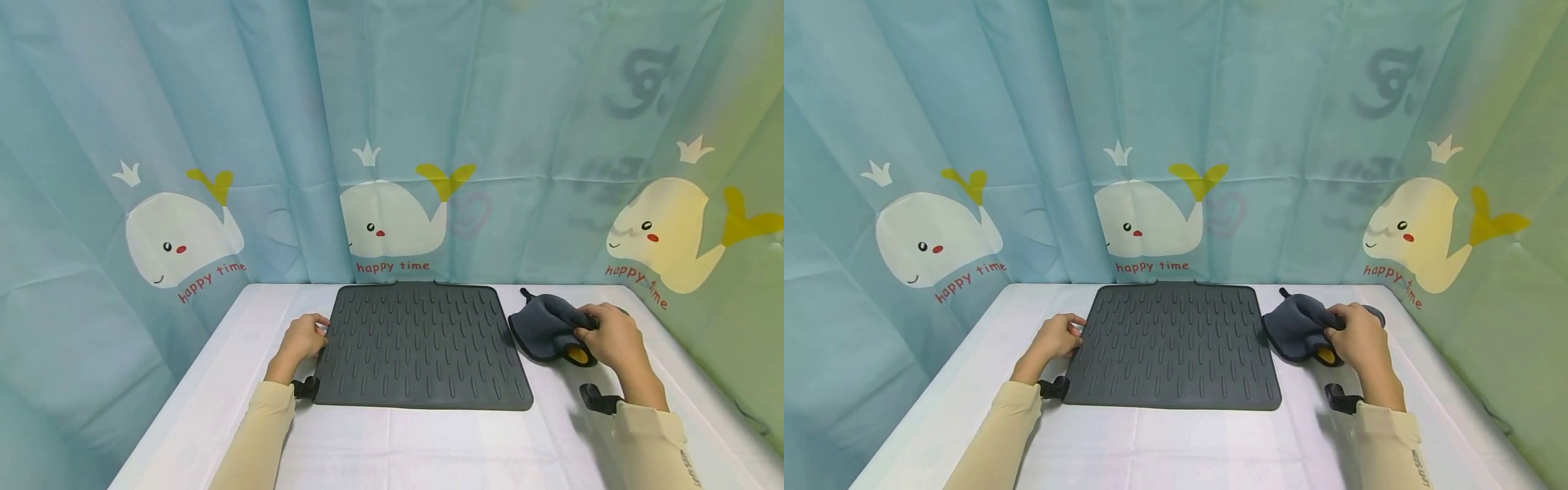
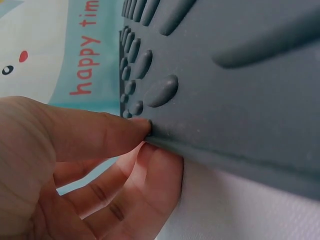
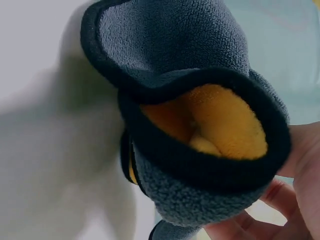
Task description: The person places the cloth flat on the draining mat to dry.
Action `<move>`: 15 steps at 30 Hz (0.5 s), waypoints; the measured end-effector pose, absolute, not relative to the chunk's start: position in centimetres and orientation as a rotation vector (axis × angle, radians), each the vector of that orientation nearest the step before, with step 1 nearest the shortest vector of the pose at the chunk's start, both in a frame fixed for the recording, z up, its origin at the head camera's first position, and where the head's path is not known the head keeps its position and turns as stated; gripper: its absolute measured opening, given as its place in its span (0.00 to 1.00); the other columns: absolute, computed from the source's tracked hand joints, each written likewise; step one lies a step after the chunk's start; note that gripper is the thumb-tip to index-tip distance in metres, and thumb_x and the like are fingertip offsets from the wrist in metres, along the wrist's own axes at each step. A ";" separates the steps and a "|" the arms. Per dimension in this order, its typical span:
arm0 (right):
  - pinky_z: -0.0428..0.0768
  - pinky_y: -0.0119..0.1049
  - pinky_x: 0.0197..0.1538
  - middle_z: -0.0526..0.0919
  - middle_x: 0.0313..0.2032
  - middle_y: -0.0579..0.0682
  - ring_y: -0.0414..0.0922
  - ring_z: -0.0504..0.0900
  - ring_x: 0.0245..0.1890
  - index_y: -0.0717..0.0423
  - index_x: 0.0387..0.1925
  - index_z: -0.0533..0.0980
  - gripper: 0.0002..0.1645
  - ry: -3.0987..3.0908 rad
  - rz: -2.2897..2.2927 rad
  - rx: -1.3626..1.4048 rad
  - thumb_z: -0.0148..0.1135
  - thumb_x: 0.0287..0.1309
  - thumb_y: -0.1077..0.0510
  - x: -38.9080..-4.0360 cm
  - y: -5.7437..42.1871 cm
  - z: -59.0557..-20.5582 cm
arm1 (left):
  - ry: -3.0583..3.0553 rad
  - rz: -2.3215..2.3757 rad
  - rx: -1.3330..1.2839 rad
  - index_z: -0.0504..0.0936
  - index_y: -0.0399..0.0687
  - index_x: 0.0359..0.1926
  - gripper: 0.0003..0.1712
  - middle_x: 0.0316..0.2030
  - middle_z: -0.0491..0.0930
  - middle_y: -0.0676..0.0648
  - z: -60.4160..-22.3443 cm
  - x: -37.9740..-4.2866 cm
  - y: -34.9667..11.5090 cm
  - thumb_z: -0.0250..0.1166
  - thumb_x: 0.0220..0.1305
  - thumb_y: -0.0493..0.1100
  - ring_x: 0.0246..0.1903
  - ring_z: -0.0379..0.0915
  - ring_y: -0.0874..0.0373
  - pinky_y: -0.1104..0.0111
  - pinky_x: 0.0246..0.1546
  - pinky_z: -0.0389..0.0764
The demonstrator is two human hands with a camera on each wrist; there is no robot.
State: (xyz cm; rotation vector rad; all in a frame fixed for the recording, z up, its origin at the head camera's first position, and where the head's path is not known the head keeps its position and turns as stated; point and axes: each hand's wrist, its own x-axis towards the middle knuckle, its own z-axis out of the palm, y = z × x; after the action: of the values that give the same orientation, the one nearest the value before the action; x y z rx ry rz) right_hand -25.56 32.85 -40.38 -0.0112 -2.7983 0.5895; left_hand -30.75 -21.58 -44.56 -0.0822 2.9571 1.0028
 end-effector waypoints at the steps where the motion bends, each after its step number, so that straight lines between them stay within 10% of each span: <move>1: 0.73 0.61 0.37 0.81 0.46 0.70 0.71 0.78 0.44 0.64 0.47 0.82 0.18 -2.784 0.591 -0.010 0.71 0.53 0.63 -25.5 32.7 -40.2 | 2.956 1.004 -0.083 0.83 0.37 0.54 0.21 0.32 0.82 0.46 -44.6 -30.7 -21.6 0.66 0.58 0.29 0.20 0.76 0.60 0.69 0.23 0.80; 15: 0.71 0.46 0.33 0.82 0.45 0.65 0.59 0.79 0.36 0.64 0.45 0.83 0.16 -2.576 0.599 0.050 0.72 0.53 0.65 -24.5 29.7 -37.7 | 2.948 1.010 -0.107 0.83 0.36 0.55 0.22 0.34 0.82 0.44 -44.4 -30.6 -21.4 0.65 0.58 0.28 0.21 0.76 0.59 0.69 0.24 0.80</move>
State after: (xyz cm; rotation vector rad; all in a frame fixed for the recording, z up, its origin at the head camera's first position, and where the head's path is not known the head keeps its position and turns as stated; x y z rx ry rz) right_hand -24.52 29.74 -37.68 0.0499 -2.5764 0.5989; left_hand -30.59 -21.43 -44.43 -0.1067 2.9484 1.0100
